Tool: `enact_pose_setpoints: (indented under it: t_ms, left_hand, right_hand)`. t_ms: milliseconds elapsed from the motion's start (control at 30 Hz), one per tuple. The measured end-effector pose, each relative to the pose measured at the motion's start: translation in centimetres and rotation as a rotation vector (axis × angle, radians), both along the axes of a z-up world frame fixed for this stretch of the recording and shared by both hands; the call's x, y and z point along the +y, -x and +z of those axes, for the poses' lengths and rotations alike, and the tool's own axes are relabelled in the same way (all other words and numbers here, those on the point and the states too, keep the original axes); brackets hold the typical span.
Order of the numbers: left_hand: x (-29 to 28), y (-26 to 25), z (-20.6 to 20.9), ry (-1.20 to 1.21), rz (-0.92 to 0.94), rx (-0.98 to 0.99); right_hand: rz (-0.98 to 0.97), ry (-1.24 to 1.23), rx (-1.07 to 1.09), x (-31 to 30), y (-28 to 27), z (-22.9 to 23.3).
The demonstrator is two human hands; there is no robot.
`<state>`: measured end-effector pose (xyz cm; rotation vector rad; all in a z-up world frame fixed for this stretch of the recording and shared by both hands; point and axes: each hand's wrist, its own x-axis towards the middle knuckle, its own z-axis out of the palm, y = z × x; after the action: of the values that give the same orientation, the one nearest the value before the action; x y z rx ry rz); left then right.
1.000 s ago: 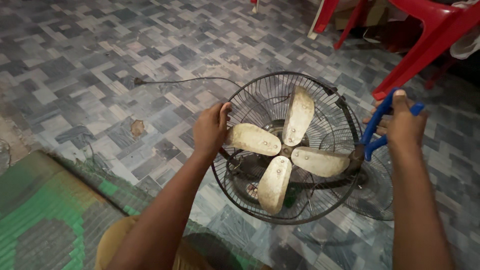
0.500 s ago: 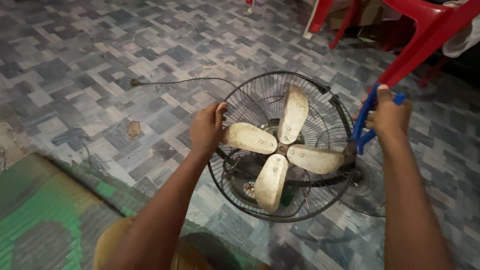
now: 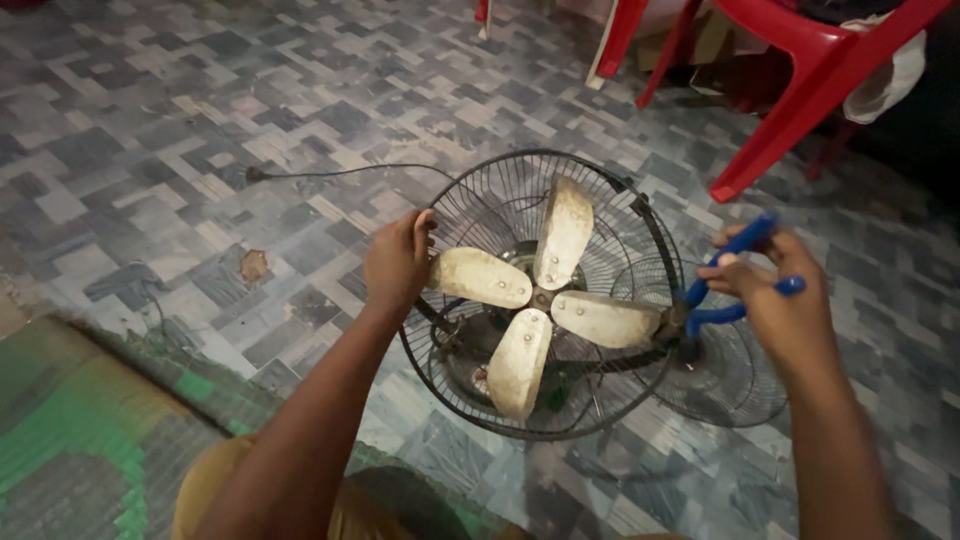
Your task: The person removes the front grille of an electric fan using a screwdriver and pliers. They unscrew the grille, detach it, and set it aside, then use pliers to manipulate the fan blades and internal components.
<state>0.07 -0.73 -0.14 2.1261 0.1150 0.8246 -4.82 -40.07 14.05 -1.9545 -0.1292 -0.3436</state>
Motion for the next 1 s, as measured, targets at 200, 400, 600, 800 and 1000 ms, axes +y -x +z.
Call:
enact_pose_setpoints:
  t_ms: [200,400,600,800,1000]
  left_hand:
    - [-0.1,0.1,0.1,0.023,0.001,0.011]
    - [-0.3,0.3,0.3,0.008,0.018,-0.015]
    - [-0.3,0.3,0.2,0.039,-0.012,-0.014]
    - [-0.2,0.4,0.1,0.043,-0.027,-0.053]
    - [-0.2,0.4,0.1,0.063,-0.036,-0.049]
  right_hand:
    - [-0.027,-0.098,-0.217,-0.3,5.5,-2.4]
    - [-0.075,-0.202,-0.361,0.7,8.5,-4.9]
    - [-0.207,-0.196,-0.506,2.9,10.4,-8.8]
    - [-0.203,-0.22,-0.657,4.5,11.2,-11.8]
    - [-0.166,-0.16,-0.681,4.9,10.4,-12.0]
